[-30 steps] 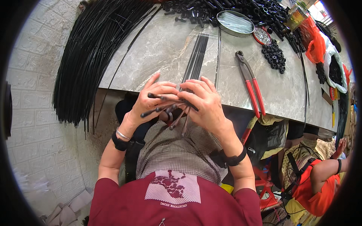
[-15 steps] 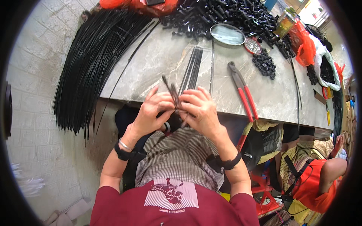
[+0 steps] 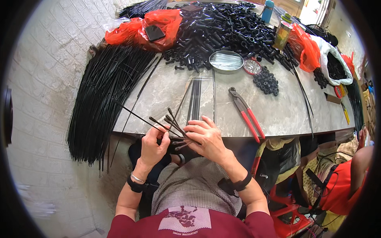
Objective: Assembling the metal ribs and plastic components for umbrella frames in a factory setting.
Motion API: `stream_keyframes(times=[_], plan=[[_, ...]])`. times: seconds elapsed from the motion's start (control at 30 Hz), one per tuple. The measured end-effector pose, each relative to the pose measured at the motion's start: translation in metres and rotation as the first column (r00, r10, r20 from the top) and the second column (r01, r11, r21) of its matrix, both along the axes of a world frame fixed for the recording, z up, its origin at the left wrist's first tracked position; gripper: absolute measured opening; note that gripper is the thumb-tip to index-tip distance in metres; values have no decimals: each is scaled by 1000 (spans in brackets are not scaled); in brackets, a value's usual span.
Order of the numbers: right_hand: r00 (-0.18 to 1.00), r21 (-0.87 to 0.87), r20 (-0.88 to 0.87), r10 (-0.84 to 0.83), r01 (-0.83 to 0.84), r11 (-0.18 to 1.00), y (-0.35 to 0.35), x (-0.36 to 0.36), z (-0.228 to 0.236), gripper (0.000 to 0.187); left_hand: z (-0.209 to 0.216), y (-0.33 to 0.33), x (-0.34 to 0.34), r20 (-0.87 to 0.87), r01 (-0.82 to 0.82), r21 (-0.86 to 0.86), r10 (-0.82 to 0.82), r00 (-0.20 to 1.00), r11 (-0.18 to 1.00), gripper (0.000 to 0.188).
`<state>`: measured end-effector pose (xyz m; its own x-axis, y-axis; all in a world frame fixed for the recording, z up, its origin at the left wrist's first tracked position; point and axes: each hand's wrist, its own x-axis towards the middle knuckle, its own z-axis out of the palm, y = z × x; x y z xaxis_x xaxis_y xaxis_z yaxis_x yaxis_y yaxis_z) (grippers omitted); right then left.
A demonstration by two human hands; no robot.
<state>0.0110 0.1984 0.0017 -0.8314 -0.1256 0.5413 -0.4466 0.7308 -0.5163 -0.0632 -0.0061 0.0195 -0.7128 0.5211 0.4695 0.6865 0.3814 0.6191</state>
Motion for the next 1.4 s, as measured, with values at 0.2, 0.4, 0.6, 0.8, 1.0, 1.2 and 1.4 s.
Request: stream_keyframes(times=[0.2, 0.4, 0.6, 0.8, 1.0, 1.2, 1.4], plan=[[1000, -13, 8, 1, -1, 1000, 0, -2, 3, 21, -4, 11, -2, 95, -171, 19, 168, 981, 985, 14], [1000, -22, 20, 2, -1, 1000, 1, -1, 1, 22, -7, 19, -9, 77, -174, 27, 172, 982, 984, 14], [999, -19, 38, 9, -8, 1000, 0, 0, 2, 23, -9, 14, -5, 92, -213, 69, 206, 974, 975, 12], [1000, -35, 26, 2, -1, 999, 1, -1, -1, 22, 16, -18, -3, 153, -350, 159, 327, 933, 923, 15], [1000, -30, 22, -4, 5, 1000, 3, 0, 7, 26, 53, -77, 9, 364, -413, 410, 270, 892, 813, 13], [999, -69, 26, 20, -18, 997, 1, -2, -1, 30, 75, -114, 8, 434, -462, 512, 245, 867, 725, 12], [998, -96, 51, 25, -20, 995, 0, -2, 11, 36, 125, -129, -5, 353, -434, 500, 281, 892, 750, 12]])
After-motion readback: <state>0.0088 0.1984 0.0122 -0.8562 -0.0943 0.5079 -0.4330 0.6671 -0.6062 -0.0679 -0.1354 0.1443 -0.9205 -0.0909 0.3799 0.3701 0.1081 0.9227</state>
